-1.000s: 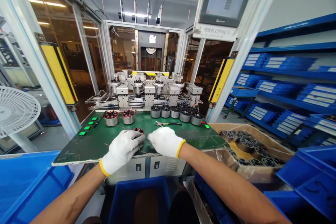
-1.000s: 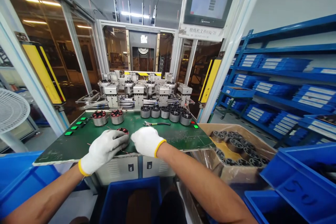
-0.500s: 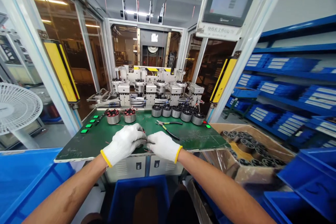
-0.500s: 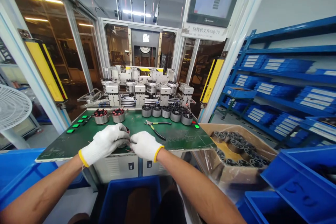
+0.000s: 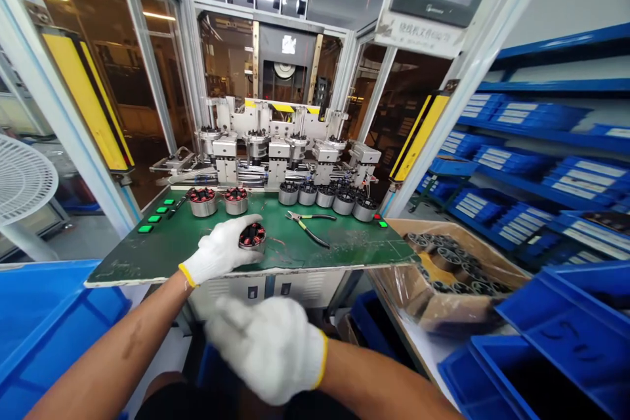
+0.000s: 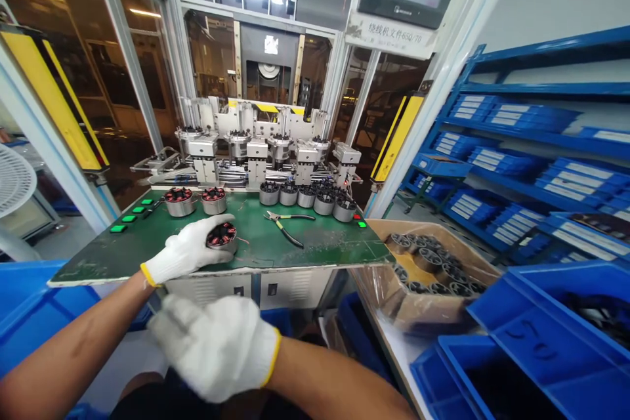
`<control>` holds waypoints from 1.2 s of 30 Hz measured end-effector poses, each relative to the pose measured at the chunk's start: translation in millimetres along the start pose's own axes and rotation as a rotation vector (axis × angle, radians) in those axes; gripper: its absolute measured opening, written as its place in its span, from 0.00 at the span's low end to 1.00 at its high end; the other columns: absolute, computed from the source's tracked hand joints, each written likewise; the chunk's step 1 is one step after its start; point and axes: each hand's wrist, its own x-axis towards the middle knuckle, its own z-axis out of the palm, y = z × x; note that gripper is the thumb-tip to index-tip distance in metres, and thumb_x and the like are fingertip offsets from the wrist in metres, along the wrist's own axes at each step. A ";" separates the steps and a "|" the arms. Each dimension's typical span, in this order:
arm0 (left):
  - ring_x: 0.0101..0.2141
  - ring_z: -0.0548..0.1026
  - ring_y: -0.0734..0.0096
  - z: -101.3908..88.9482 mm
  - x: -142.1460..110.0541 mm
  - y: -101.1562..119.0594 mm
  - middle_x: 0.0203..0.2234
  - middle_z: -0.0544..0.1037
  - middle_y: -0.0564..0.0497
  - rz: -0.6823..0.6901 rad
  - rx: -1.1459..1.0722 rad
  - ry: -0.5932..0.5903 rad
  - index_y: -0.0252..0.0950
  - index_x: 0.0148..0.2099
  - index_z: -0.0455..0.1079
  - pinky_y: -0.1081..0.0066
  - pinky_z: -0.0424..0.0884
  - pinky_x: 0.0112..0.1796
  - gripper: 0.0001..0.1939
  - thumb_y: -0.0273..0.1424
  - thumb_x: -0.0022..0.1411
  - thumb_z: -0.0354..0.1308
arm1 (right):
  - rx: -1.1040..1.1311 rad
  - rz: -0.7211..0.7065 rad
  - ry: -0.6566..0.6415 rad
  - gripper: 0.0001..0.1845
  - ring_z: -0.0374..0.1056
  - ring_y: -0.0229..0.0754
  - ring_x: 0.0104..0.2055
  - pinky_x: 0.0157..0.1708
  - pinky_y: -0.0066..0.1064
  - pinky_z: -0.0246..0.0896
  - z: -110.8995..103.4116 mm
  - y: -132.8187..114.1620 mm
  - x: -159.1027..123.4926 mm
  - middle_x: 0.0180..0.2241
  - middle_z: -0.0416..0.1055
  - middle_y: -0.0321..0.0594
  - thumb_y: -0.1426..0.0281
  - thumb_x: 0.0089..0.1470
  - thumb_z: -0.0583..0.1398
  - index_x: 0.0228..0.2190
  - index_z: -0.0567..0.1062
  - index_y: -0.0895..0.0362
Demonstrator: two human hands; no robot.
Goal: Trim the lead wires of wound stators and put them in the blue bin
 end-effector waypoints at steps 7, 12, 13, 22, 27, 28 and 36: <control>0.48 0.73 0.58 13.1 2.8 -2.4 0.51 0.73 0.54 0.002 -0.071 0.073 0.50 0.59 0.60 0.66 0.68 0.41 0.31 0.38 0.51 0.56 | -0.416 0.475 -0.191 0.28 0.66 0.39 0.27 0.22 0.33 0.56 68.2 32.3 23.7 0.62 0.52 0.57 0.68 0.61 0.44 0.61 0.53 0.59; 0.47 0.74 0.58 13.2 1.2 -2.2 0.48 0.74 0.55 0.006 -0.061 0.104 0.50 0.57 0.62 0.65 0.69 0.42 0.31 0.42 0.49 0.58 | -0.523 0.700 -0.139 0.24 0.67 0.39 0.30 0.24 0.32 0.57 71.4 40.9 30.9 0.57 0.60 0.52 0.70 0.64 0.40 0.60 0.57 0.53; 0.47 0.74 0.58 13.0 1.0 -1.8 0.49 0.74 0.55 0.008 -0.058 0.106 0.50 0.57 0.62 0.65 0.69 0.42 0.32 0.43 0.48 0.58 | -0.522 0.732 -0.144 0.23 0.67 0.41 0.30 0.24 0.32 0.56 69.1 38.5 31.6 0.53 0.64 0.52 0.71 0.64 0.40 0.58 0.59 0.54; 0.45 0.74 0.55 16.0 4.6 -5.1 0.46 0.75 0.56 -0.003 -0.027 0.099 0.53 0.56 0.62 0.65 0.68 0.39 0.31 0.44 0.47 0.58 | 0.700 0.988 -0.345 0.18 0.56 0.34 0.24 0.25 0.25 0.54 39.5 63.6 46.2 0.24 0.61 0.39 0.63 0.61 0.45 0.28 0.66 0.60; 0.45 0.75 0.55 12.3 4.5 -4.4 0.46 0.75 0.57 -0.001 -0.039 0.086 0.55 0.56 0.61 0.66 0.67 0.34 0.31 0.46 0.47 0.59 | 0.851 0.987 -0.397 0.20 0.56 0.32 0.20 0.22 0.24 0.53 21.7 74.6 43.5 0.26 0.65 0.39 0.65 0.62 0.41 0.34 0.68 0.60; 0.45 0.74 0.55 11.0 4.2 -3.6 0.46 0.75 0.57 0.002 -0.043 0.078 0.55 0.56 0.61 0.66 0.67 0.35 0.32 0.47 0.46 0.59 | 0.638 0.921 -0.366 0.19 0.61 0.33 0.24 0.25 0.25 0.56 15.0 74.8 42.3 0.30 0.68 0.42 0.66 0.62 0.42 0.36 0.69 0.59; 0.46 0.74 0.56 12.2 6.4 -5.6 0.48 0.74 0.53 0.001 -0.082 0.030 0.50 0.57 0.62 0.66 0.68 0.39 0.33 0.42 0.46 0.59 | 0.076 0.419 -0.433 0.17 0.68 0.48 0.39 0.38 0.38 0.61 4.1 78.3 59.2 0.37 0.70 0.50 0.64 0.61 0.49 0.36 0.72 0.61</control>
